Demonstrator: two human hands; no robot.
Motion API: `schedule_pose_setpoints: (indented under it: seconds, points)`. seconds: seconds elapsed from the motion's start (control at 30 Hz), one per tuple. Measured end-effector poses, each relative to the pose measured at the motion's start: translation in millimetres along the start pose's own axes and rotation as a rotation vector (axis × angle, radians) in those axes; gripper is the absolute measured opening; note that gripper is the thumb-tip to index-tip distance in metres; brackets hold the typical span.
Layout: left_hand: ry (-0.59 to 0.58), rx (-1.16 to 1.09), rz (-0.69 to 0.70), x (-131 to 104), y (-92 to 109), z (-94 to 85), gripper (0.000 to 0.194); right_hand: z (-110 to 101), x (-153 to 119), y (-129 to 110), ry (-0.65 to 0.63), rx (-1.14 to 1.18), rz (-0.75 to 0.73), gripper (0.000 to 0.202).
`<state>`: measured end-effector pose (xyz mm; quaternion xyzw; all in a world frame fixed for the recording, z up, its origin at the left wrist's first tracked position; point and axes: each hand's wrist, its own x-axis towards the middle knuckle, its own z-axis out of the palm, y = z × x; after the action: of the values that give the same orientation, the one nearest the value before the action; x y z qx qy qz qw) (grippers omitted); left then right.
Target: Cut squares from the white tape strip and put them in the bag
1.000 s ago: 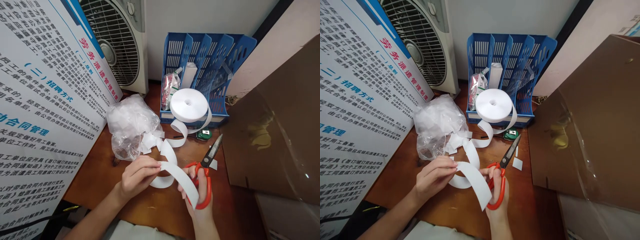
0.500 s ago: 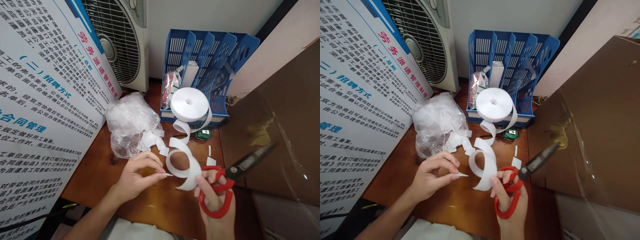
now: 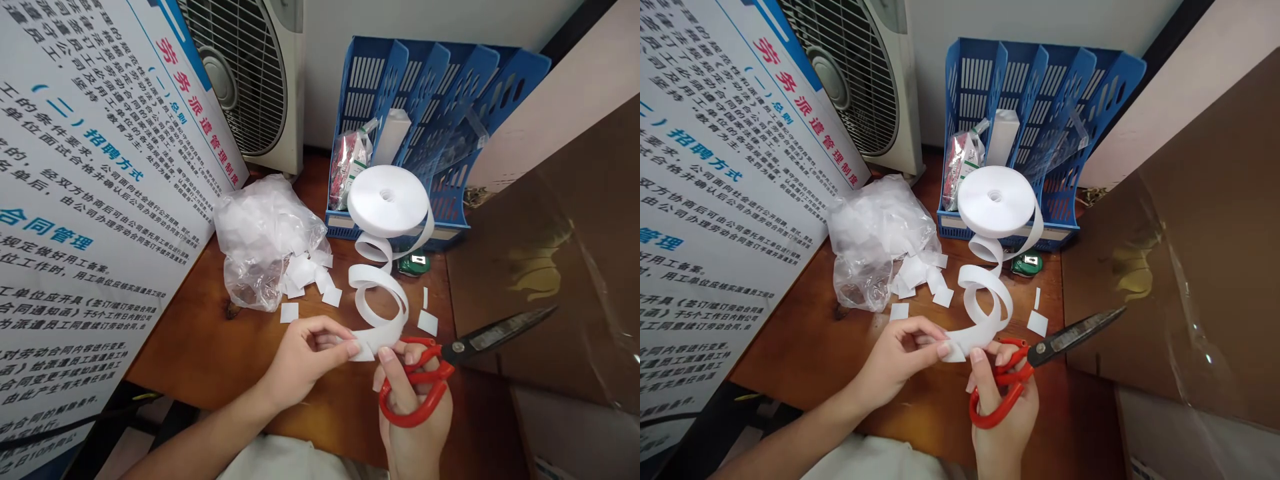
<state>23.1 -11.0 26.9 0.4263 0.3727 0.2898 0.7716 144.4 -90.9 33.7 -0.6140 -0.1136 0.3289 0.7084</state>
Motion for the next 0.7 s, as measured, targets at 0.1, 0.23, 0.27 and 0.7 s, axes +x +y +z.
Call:
schedule_pose_setpoints:
  seconds: [0.1, 0.23, 0.27, 0.7]
  points:
    - [0.078, 0.034, 0.013, 1.7, -1.4, 3.0, 0.018, 1.9, -2.2, 0.1, -0.010, -0.017, 0.019, 0.038]
    - [0.128, 0.039, 0.089, 1.6, 0.9, 5.7, 0.020, 4.9, -3.5, 3.4, -0.034, -0.063, 0.015, 0.040]
    - [0.123, 0.016, 0.084, 1.7, 1.6, 5.6, 0.025, 5.5, -3.4, 4.4, -0.032, -0.060, 0.012, 0.040]
    - [0.074, 0.042, -0.017, 1.5, 3.0, 0.9, 0.019, 4.6, 3.1, 4.1, -0.037, 0.006, 0.020, 0.036]
